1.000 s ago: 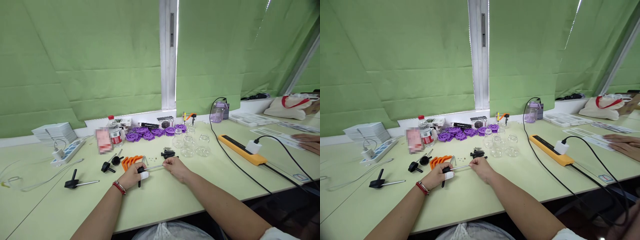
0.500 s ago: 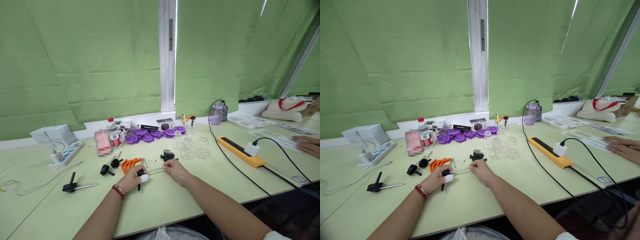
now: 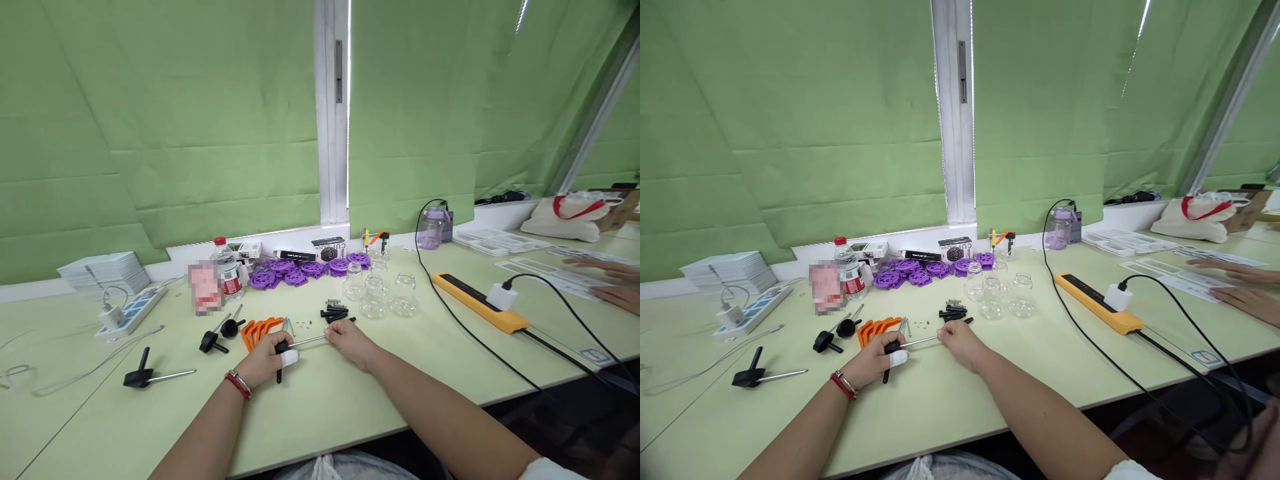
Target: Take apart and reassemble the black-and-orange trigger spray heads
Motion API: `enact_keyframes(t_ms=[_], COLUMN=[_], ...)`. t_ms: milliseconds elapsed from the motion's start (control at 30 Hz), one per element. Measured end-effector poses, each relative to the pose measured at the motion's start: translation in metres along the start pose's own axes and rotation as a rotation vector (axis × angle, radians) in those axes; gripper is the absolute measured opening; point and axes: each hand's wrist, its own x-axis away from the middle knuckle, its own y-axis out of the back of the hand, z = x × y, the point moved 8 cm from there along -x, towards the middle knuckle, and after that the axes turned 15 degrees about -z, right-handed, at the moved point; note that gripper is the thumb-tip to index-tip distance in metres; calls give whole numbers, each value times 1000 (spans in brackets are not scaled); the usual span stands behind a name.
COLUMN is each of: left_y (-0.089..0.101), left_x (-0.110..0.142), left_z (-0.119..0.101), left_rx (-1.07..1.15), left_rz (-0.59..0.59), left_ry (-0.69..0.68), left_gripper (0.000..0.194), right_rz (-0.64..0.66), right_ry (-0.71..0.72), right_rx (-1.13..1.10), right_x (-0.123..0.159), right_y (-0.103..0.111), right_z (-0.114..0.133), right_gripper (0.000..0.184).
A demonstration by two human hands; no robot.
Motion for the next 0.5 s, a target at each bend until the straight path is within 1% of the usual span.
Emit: enact_keyframes(t_ms=[267, 500], left_y=[0, 0], left_x=[1, 1], left_z=[-1, -2], left_rx=[-4, 20], left_rz=[-1, -7], left_ry=[19, 14], left_gripper=[29, 29], right_rz=[17, -24], right_ry=[12, 31], right_rx=[31, 77], right_x=[0, 1], right_y=[-2, 2], right_z=[3, 2], right_gripper=[30, 26])
